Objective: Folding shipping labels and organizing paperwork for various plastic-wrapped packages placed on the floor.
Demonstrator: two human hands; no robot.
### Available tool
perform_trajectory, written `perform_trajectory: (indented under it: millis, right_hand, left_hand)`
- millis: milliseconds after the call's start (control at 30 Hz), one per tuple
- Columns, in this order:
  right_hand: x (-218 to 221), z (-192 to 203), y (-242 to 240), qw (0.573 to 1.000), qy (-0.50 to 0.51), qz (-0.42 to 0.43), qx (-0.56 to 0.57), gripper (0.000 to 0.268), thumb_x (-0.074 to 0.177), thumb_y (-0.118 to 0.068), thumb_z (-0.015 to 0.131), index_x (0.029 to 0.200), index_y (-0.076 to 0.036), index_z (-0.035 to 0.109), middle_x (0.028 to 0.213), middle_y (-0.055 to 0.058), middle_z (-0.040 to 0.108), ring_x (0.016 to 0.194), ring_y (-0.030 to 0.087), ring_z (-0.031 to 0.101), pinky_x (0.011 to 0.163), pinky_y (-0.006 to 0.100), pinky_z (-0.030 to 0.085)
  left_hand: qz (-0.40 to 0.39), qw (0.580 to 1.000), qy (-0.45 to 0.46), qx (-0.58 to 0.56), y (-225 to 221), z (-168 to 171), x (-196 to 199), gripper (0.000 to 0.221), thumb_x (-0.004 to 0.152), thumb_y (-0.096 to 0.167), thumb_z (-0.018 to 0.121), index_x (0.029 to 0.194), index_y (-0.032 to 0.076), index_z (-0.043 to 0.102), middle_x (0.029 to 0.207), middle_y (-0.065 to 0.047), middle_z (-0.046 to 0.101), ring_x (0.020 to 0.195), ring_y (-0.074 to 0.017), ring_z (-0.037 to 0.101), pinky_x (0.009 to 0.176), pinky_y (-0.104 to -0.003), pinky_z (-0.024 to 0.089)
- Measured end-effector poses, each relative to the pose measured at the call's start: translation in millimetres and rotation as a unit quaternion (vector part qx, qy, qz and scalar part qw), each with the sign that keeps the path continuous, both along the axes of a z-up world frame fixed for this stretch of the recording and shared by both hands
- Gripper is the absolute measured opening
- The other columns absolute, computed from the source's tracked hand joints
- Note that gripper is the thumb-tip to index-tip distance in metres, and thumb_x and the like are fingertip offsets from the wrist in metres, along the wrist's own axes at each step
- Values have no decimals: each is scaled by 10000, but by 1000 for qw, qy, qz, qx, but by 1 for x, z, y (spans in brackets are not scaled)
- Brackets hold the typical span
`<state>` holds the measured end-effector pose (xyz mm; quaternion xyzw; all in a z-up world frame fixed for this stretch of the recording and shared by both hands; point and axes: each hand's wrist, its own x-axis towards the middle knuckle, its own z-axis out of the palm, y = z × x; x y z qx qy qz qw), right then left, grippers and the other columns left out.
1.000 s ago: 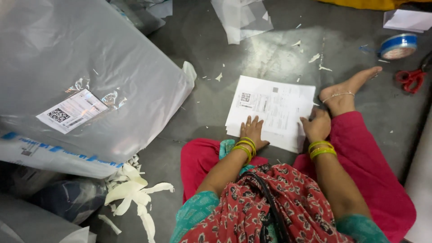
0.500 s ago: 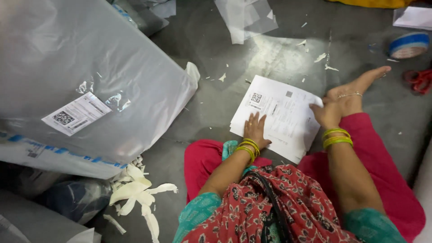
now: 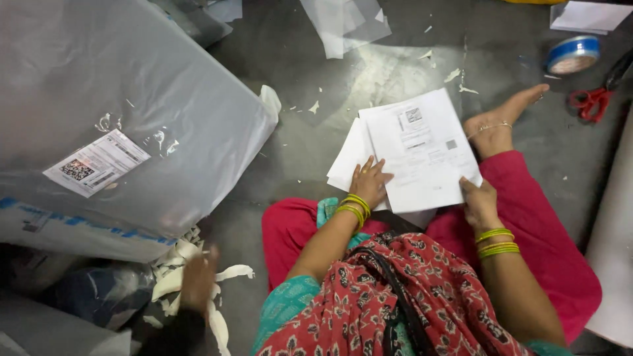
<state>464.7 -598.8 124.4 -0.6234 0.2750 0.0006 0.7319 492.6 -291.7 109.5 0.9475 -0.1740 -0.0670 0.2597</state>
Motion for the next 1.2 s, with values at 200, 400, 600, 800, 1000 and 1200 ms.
perform_trajectory:
  millis: [200, 400, 600, 800, 1000, 1200]
  right_hand:
    - [-12, -12, -9, 930, -35, 50, -363, 260, 1030, -162, 734, 1167, 58, 724, 931, 138, 717, 802, 218, 673, 702, 342, 524]
    - [-20, 26, -8, 996, -4, 50, -75, 393, 962, -124, 643, 1336, -11, 609, 993, 101, 711, 727, 202, 667, 607, 327, 539]
    - [-5, -14, -48, 978, -43, 184, 90, 498, 879, -63, 603, 1369, 18, 580, 1070, 127, 686, 907, 238, 714, 775, 340, 604]
    - [13, -35, -27, 916, -68, 290, -269, 455, 814, -113, 822, 1226, -2, 664, 1048, 106, 675, 915, 182, 643, 781, 305, 542]
    - [7, -49, -16, 934, -26, 258, -247, 267, 911, -296, 772, 1025, -59, 723, 880, 84, 751, 766, 159, 671, 701, 322, 540]
    - [0, -50, -1, 880, 65, 235, -407, 432, 925, -439, 762, 947, -7, 762, 769, 183, 721, 686, 256, 695, 671, 399, 537]
  left_hand:
    - [18, 999, 21, -28, 0, -39, 2, 231, 858, 273, 733, 1083, 273, 785, 1502, -65, 550, 1479, -353, 376, 1215, -560, 243]
    - [38, 995, -28, -90, 7, -59, 6, 298, 828, 137, 687, 1077, 256, 800, 1422, -108, 627, 1374, -382, 529, 1144, -459, 410]
    - [136, 972, 101, -163, 21, -18, 11, 234, 838, 194, 713, 1060, 184, 785, 1108, -172, 740, 1077, -373, 696, 941, -440, 550]
    - [144, 969, 134, -148, 27, -22, 17, 273, 834, 274, 759, 1066, 131, 775, 988, -181, 756, 958, -372, 716, 876, -457, 555]
    - [168, 964, 185, -95, 24, -14, 16, 324, 839, 361, 769, 1021, 95, 738, 988, -163, 754, 954, -366, 718, 850, -459, 556]
    - [225, 951, 205, -59, 21, -5, 17, 353, 831, 384, 788, 980, 73, 714, 963, -155, 749, 953, -355, 714, 839, -460, 551]
